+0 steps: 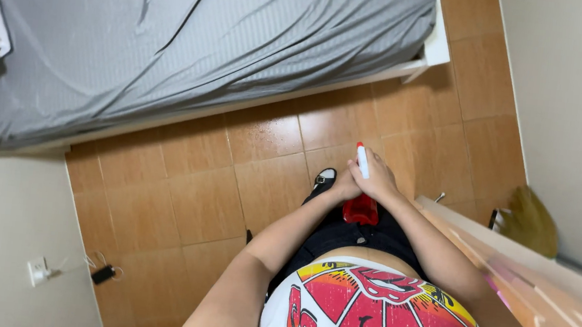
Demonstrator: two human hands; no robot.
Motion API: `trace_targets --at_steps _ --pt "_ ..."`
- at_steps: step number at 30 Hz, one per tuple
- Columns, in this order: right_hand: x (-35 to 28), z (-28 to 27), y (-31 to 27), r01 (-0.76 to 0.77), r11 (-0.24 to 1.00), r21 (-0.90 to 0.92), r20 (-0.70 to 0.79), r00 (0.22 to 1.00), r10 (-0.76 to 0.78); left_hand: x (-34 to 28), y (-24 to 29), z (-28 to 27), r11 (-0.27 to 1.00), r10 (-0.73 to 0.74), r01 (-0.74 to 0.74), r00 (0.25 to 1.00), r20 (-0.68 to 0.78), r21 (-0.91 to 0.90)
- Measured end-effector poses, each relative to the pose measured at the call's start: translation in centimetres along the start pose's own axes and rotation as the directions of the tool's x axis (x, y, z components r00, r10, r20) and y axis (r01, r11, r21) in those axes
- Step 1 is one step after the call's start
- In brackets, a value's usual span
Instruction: The person dusts a white door and a chair with a colorful feather duster. They then spray a red liquid from a bottle onto the tiled floor and mop the area with a flat mop, moving around the bed and chair.
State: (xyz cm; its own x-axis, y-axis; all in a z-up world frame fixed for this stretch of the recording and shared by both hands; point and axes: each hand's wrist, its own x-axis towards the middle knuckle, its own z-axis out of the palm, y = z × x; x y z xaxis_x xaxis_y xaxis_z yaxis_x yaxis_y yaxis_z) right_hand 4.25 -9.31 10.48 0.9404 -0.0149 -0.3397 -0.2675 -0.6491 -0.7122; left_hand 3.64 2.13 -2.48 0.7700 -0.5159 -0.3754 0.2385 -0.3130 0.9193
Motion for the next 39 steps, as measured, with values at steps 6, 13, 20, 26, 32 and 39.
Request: trace_targets --at_steps 6,13,20,26,32,39 --pt "-1.9 1.1 0.7 -0.153 0.985 0.073 -0.119 0.980 0.161 -0.6 -0.6 -0.6 0.994 -0.046 0.022 0.975 0.219 0.110" --pt "-6.0 1.9 2.2 -0.317 0.917 0.240 -0.282 0.882 0.378 -1.0 -0.2 1.1 0.996 0.007 -0.049 0.878 0.478 0.076" --pt "-9.4 1.6 4.9 -0.431 0.824 0.368 -0.382 0.738 0.557 -0.1 2.9 4.2 0.984 -0.163 0.065 0.706 0.689 0.166" --pt "-13.3 0.2 7.0 -0.432 0.791 0.433 -0.508 0.608 0.610 1.0 4.5 8.7 0.965 -0.103 -0.133 0.598 0.795 0.226" --pt "-21.4 -2.3 9.8 -0.397 0.761 0.513 -0.591 0.479 0.649 -1.4 7.6 16.5 0.904 -0.091 -0.338 0.448 0.889 0.262" --pt "-34.4 -1.5 16.2 -0.417 0.709 0.569 -0.649 0.303 0.698 -9.5 14.2 29.2 0.786 -0.390 -0.365 0.334 0.858 0.499"
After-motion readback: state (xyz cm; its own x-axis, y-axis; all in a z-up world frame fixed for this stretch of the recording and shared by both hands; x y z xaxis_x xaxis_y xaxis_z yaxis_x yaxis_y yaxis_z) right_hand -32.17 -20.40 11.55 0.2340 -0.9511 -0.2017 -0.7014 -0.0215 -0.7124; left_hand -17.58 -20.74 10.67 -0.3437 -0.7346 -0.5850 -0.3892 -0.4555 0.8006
